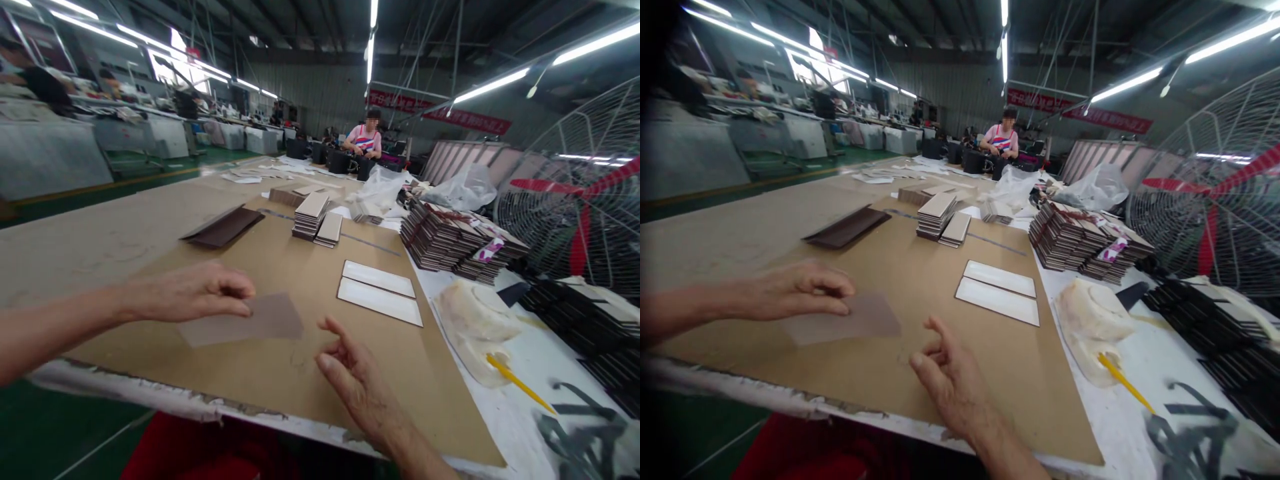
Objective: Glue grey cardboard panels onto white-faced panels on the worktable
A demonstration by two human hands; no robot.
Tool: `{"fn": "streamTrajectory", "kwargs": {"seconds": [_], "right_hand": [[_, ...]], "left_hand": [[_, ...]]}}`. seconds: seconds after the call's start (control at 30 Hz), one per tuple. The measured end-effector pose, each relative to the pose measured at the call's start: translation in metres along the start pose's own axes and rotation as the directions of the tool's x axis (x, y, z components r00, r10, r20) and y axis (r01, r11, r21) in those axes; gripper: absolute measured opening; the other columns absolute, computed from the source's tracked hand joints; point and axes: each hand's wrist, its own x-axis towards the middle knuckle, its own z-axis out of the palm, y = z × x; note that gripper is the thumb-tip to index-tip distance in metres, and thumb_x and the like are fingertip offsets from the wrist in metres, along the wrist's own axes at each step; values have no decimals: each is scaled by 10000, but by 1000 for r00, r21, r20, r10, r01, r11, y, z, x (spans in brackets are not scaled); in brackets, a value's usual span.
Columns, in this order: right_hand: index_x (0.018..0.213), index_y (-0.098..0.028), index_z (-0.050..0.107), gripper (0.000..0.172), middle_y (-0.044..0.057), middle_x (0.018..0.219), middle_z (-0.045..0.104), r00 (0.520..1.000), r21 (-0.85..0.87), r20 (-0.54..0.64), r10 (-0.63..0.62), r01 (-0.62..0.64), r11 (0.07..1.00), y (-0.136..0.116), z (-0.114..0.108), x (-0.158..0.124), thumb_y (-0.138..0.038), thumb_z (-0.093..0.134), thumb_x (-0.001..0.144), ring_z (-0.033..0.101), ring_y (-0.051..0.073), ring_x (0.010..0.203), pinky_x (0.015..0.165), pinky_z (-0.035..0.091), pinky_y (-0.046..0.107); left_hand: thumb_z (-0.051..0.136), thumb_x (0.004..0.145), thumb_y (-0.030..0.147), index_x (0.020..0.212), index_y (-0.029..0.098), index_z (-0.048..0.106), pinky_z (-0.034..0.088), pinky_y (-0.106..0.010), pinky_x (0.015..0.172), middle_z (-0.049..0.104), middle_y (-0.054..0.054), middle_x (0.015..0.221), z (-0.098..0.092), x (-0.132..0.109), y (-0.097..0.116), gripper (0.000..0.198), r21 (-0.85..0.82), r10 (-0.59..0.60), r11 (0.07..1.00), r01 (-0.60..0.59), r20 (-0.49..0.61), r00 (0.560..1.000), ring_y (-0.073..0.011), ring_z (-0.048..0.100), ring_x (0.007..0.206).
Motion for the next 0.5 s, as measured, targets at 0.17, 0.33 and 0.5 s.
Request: {"fn": "streamTrajectory", "kwargs": {"seconds": [0.17, 0.33, 0.5], "right_hand": [[994, -191, 698, 311, -2, 774, 627, 1000, 134, 14, 15, -17, 991, -12, 4, 11, -486, 663, 904, 551, 122, 661, 602, 456, 223], [842, -168, 644, 395, -26, 614, 550, 979, 218, -160, 123, -87, 972, -6, 0, 11, -561, 673, 866, 491, 117, 538, 487, 405, 216], [877, -175, 679, 415, -1, 693, 591, 952, 276, -254, 170, -97, 956, 13, -9, 4, -578, 592, 926, 522, 134, 626, 574, 431, 232]], "left_hand": [[519, 963, 456, 928, 237, 729, 414, -202, 647, 691, 15, 871, 26, 47, 40, 305, -92, 148, 986, -140, 81, 986, -156, 635, 787], [568, 913, 410, 1084, 259, 696, 431, -204, 673, 700, 38, 917, 41, 63, 43, 261, -170, 102, 981, -90, 61, 993, -163, 641, 824], [700, 787, 389, 1179, 286, 652, 443, -210, 638, 716, 43, 948, 51, 59, 37, 408, -241, -1, 970, 43, 170, 985, -184, 665, 826]]}}
